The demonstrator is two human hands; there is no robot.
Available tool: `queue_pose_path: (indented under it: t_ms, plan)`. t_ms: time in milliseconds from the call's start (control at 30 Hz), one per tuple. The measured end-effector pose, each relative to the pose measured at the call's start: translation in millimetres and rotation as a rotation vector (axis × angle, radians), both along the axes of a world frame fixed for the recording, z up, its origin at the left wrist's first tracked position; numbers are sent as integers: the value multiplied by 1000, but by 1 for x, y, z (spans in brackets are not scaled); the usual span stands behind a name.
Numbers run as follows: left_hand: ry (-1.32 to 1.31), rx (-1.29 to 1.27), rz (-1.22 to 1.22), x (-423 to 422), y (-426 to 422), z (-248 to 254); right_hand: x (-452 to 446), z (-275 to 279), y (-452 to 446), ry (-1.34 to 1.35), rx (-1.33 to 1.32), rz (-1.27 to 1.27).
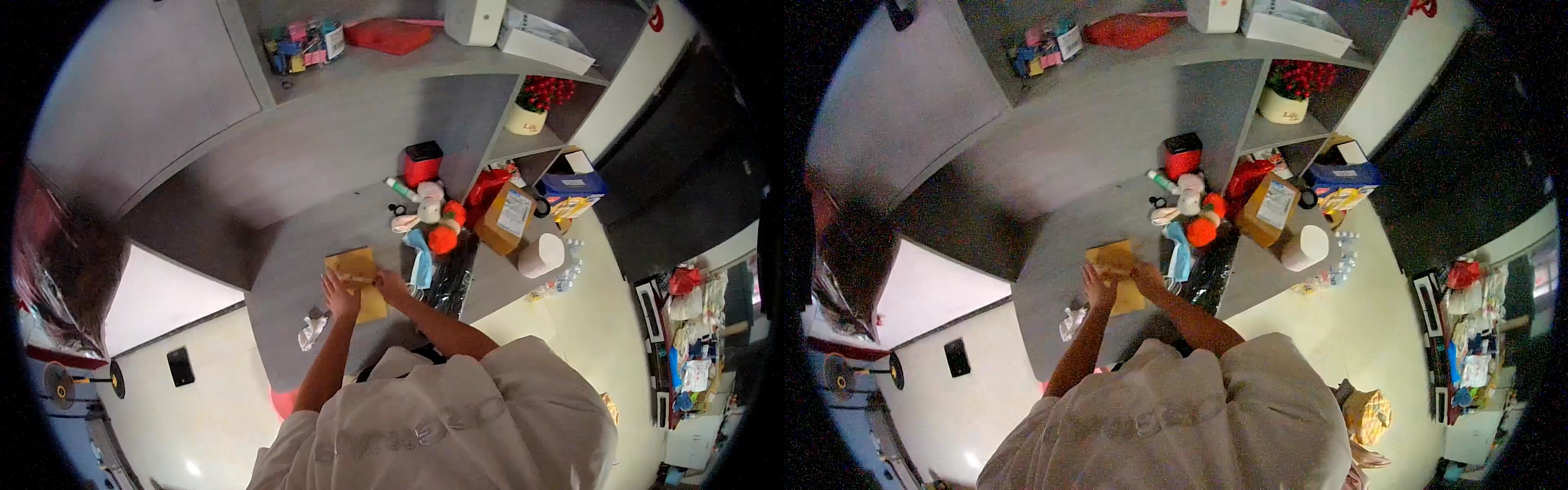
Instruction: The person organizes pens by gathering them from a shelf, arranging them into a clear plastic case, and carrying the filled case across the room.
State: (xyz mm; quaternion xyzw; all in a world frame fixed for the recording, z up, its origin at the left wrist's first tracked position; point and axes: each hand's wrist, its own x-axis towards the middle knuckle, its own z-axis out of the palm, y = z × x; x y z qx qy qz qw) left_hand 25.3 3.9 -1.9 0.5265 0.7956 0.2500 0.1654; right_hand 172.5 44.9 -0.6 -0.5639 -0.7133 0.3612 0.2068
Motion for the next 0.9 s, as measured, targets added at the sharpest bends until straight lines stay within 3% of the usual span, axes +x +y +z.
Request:
queue_pose_path:
  t_ms: [33, 100, 167, 267, 400, 500, 600, 700, 800, 900]
  plan:
    - [89, -44, -101, 5, -1, 11, 4, 12, 0, 35, -117, 27]
    - [281, -139, -300, 8, -8, 37, 10, 22, -3, 1, -38, 106]
    - [344, -153, -452, 4, -5, 19, 13, 27, -5, -83, -28, 187]
    - [409, -183, -619, -4, 3, -35, 25, 33, -9, 45, -112, 239]
    - [575, -202, -737, 5, 7, -32, 37, 35, -13, 15, -60, 267]
    - [532, -208, -747, 5, 6, -28, 38, 29, -15, -180, -40, 261]
    - [457, 91, -711, -3, 3, -57, 37, 39, -24, -254, -99, 195]
    - [495, 161, -672, 1, 1, -49, 41, 36, -29, -191, -63, 121]
    - [517, 66, -708, 12, -3, -1, 47, 41, -31, -133, 101, 46]
    - [264, 176, -749, 37, 13, 49, 57, 72, -32, -90, 229, -59]
